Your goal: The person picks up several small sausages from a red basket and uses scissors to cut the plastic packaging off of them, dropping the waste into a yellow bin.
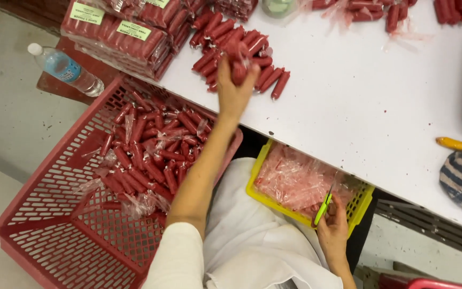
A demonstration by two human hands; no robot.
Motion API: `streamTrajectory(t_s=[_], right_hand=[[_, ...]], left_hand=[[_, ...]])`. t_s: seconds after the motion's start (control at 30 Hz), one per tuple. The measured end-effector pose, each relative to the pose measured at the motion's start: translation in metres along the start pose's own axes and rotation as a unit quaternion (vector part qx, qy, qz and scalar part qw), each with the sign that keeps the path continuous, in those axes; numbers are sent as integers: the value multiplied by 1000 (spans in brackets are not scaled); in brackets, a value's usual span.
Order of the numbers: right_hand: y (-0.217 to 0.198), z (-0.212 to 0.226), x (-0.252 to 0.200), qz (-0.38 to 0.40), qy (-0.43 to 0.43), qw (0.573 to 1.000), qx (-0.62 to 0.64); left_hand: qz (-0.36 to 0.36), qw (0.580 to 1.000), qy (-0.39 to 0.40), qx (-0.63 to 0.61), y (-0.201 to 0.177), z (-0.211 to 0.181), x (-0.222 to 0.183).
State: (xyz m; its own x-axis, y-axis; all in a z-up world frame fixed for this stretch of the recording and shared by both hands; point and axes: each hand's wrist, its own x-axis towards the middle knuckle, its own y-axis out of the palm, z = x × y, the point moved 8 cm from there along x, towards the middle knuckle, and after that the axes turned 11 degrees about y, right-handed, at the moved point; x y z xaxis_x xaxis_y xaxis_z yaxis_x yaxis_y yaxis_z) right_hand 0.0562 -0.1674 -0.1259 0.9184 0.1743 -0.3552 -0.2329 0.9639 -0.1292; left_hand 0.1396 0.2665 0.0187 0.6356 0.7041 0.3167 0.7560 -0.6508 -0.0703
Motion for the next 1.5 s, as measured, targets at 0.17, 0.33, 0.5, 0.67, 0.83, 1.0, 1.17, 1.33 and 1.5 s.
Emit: streamTrajectory(t_s=[0.17, 0.33, 0.5, 0.67, 0.83, 1.0, 1.17, 1.33, 1.5], right_hand=[[9, 0, 5, 12, 68, 997, -35], [23, 8, 8, 47, 114, 992, -38], [41, 31, -1, 150, 157, 975, -37], [42, 51, 3, 186, 90, 975, -84], [43, 61, 6, 175, 52, 968, -169], [48, 75, 14, 152, 24, 937, -313], [58, 86, 18, 189, -34, 930, -313], [64, 119, 17, 180, -107, 933, -293], [38, 166, 50, 34, -178, 951, -250]], left_hand=[[-17, 946, 105, 306, -15, 16, 110], [219, 838, -6, 500, 11, 42, 139], [200, 844, 14, 498, 15, 32, 138], [169, 904, 81, 385, -20, 15, 121], [186, 920, 200, 280, -116, 5, 67], [370, 777, -114, 496, -219, 18, -35], [212, 825, -53, 522, -243, -12, -113], [114, 821, -103, 549, -238, 29, -180], [88, 827, -55, 552, -215, 36, -200]])
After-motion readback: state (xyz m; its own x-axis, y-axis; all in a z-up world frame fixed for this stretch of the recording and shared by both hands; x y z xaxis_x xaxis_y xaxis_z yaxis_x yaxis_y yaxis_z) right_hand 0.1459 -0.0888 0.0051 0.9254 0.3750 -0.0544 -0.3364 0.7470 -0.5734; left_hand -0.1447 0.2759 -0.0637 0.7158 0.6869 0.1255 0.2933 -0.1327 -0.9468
